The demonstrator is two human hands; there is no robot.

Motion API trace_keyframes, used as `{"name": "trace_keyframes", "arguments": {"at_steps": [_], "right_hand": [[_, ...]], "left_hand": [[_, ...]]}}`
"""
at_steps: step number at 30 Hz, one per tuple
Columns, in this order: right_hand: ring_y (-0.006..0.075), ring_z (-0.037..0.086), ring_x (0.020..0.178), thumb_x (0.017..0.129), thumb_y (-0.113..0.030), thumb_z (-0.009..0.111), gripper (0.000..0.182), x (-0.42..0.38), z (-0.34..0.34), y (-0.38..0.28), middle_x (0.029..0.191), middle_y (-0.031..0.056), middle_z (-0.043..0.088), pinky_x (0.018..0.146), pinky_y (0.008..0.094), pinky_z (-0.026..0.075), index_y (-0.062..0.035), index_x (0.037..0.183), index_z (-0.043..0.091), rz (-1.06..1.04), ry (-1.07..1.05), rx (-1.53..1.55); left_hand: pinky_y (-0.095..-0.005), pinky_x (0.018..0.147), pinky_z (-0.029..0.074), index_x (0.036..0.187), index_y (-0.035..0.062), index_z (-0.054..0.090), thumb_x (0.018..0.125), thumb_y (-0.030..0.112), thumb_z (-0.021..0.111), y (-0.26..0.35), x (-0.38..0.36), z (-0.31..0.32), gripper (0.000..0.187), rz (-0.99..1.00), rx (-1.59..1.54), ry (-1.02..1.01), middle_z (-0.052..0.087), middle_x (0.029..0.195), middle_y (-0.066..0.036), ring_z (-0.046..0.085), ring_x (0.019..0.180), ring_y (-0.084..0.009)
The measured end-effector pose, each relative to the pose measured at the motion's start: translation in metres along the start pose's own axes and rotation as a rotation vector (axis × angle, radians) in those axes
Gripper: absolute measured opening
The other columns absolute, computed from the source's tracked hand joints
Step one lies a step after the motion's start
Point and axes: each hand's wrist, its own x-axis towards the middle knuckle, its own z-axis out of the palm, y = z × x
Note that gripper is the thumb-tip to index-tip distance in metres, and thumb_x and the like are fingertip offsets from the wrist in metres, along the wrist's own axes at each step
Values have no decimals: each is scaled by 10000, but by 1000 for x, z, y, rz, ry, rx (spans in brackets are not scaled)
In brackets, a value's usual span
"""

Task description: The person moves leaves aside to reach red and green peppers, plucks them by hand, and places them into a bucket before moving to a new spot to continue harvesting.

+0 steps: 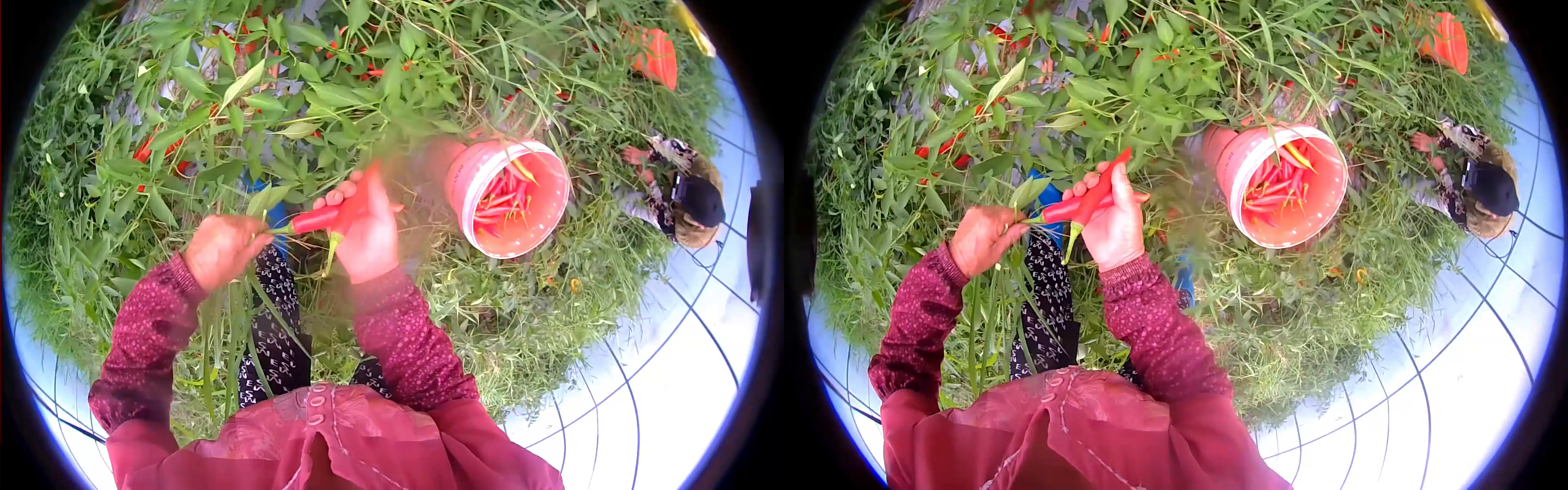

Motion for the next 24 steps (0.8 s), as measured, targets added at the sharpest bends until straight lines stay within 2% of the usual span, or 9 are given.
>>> {"name": "trace_keyframes", "arguments": {"at_steps": [4,7,10,12,16,18,21,22,24], "right_hand": [[107,428,635,909,-326,496,226,-27,-27,-17,683,-34,429,638,290,384,-103,902,463,78,89,86],[110,410,615,912,-330,494,237,-50,-35,-28,674,-31,420,615,283,375,-94,910,473,80,80,155],[105,415,599,901,-328,515,239,-60,-58,-50,658,-34,427,585,268,364,-92,893,478,40,28,274],[77,401,584,888,-309,532,214,-71,-96,-115,638,-53,414,563,252,347,-103,874,478,-267,118,311],[79,380,596,910,-311,486,203,-123,-114,-205,657,-38,398,587,245,337,-109,893,485,-362,146,-107],[118,444,642,912,-301,487,206,-134,-110,-226,713,-4,471,638,282,389,-95,908,494,-462,244,-284],[175,536,781,885,-210,539,170,-134,-114,-259,839,47,560,763,341,439,-66,971,516,-599,263,-395],[192,553,826,873,-175,555,175,-125,-117,-271,885,61,579,801,360,446,-56,997,522,-656,301,-451],[198,557,915,863,-120,559,240,-110,-121,-291,981,83,587,838,363,448,-30,1082,515,-640,271,-579]], "left_hand": [[-367,569,470,852,9,600,843,162,559,37,-16,-1,159,163,110,-283,587,668,-149,592,627,-309],[-316,537,471,805,19,615,867,163,542,41,-12,4,173,-18,-488,-468,599,579,-86,596,535,-209],[-319,539,477,811,20,625,864,151,541,48,-8,3,164,-61,-493,-622,606,576,-68,595,522,-195],[-323,534,481,842,29,640,860,146,542,32,-16,-5,154,-90,-288,-605,599,555,-67,596,513,-193],[-336,526,491,1042,-33,539,803,130,570,33,-8,-14,290,115,687,-355,633,879,-156,622,622,-223],[-359,531,495,1018,-43,503,752,94,579,63,24,0,309,-67,1039,-291,599,926,-168,624,667,-252],[-372,543,498,863,3,510,704,29,539,128,89,27,163,199,668,-114,556,762,-120,619,650,-267],[-351,571,492,977,36,508,779,156,587,148,112,48,244,304,522,27,546,794,-117,599,634,-275],[-417,607,487,903,7,521,799,160,546,209,159,81,187,350,-47,152,577,840,-155,590,724,-330]]}}
